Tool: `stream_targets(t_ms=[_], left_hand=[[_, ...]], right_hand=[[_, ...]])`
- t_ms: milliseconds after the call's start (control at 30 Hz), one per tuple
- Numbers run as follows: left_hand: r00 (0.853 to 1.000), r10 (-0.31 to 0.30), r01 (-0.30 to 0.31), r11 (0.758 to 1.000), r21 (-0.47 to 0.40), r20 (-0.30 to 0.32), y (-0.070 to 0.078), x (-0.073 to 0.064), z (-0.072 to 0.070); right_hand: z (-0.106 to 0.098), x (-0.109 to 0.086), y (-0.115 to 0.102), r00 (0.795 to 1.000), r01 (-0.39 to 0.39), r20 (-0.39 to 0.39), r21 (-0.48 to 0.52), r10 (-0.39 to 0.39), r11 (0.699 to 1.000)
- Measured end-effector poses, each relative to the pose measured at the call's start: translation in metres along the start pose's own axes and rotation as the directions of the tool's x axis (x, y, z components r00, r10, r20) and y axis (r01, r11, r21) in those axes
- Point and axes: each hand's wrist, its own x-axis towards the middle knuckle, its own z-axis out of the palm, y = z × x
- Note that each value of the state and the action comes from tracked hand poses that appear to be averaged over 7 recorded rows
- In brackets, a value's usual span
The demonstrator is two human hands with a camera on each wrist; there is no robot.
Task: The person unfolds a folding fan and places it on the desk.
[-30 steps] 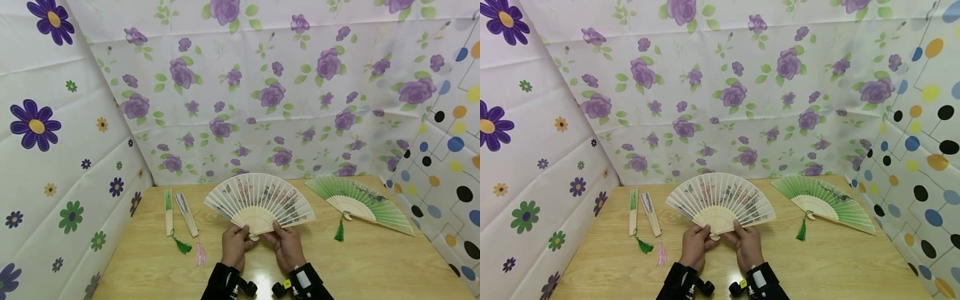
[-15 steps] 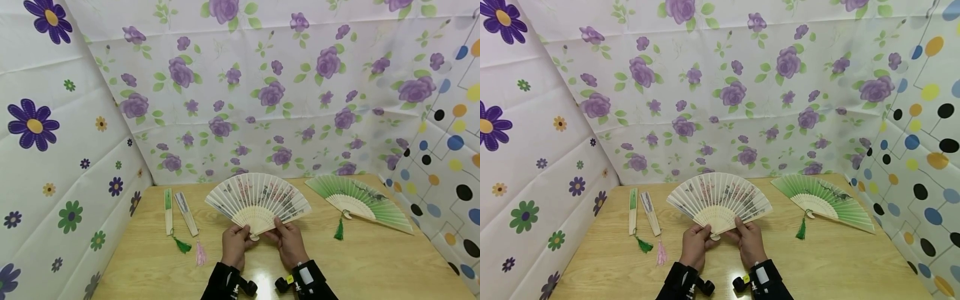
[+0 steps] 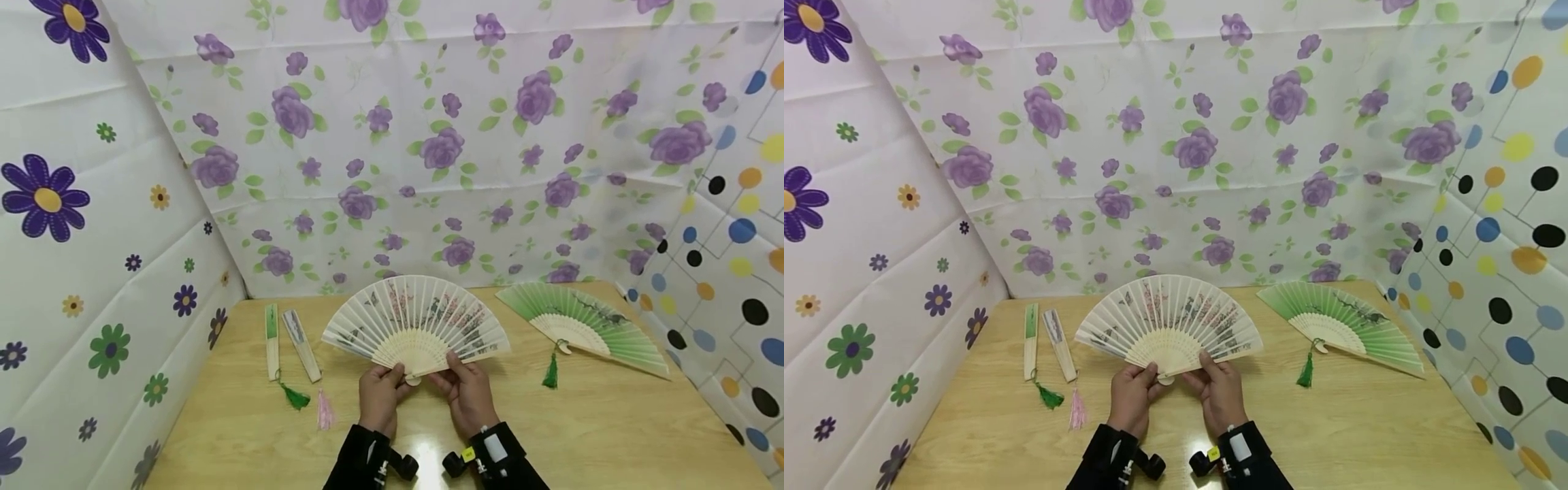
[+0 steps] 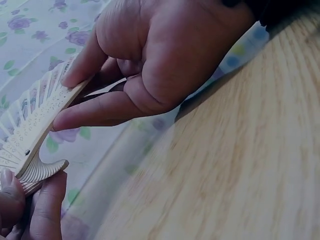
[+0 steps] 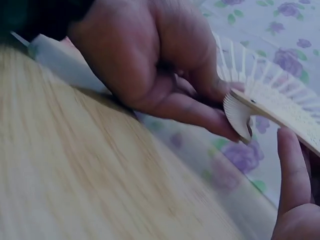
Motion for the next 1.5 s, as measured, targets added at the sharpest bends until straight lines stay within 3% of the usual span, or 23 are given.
stream_targets(t_ms=[267,533,700,933,1167,1300,1500], left_hand=[[1.000,0.004,-0.004,1.000,-0.004,0.012,-0.002,-0.002,0.003],[0.999,0.038,-0.038,0.997,-0.062,0.011,-0.004,-0.003,0.006],[0.999,0.040,-0.038,0.996,-0.078,0.022,-0.003,-0.003,0.010],[0.998,0.005,0.001,0.995,-0.099,0.058,-0.005,-0.007,0.012],[0.995,-0.051,0.043,0.994,0.096,0.082,-0.007,-0.019,0.016],[0.988,-0.057,0.039,0.991,0.130,0.141,-0.004,-0.015,0.031],[0.976,-0.132,0.090,0.969,0.230,0.175,-0.002,-0.011,0.043]], right_hand=[[-0.009,-0.001,-0.007,0.999,0.020,0.025,-0.013,-0.020,1.000],[-0.007,-0.010,-0.005,1.000,0.027,-0.016,0.109,-0.025,0.994],[-0.006,-0.013,-0.004,0.999,0.034,-0.031,0.136,-0.030,0.990],[-0.010,-0.017,-0.005,0.998,0.063,-0.030,0.119,-0.060,0.991],[-0.033,-0.039,-0.018,0.996,-0.007,-0.086,0.017,0.009,1.000],[-0.054,-0.055,-0.037,0.984,-0.038,-0.174,0.001,0.037,0.999],[-0.074,-0.074,-0.050,0.978,-0.099,-0.182,0.045,0.106,0.994]])
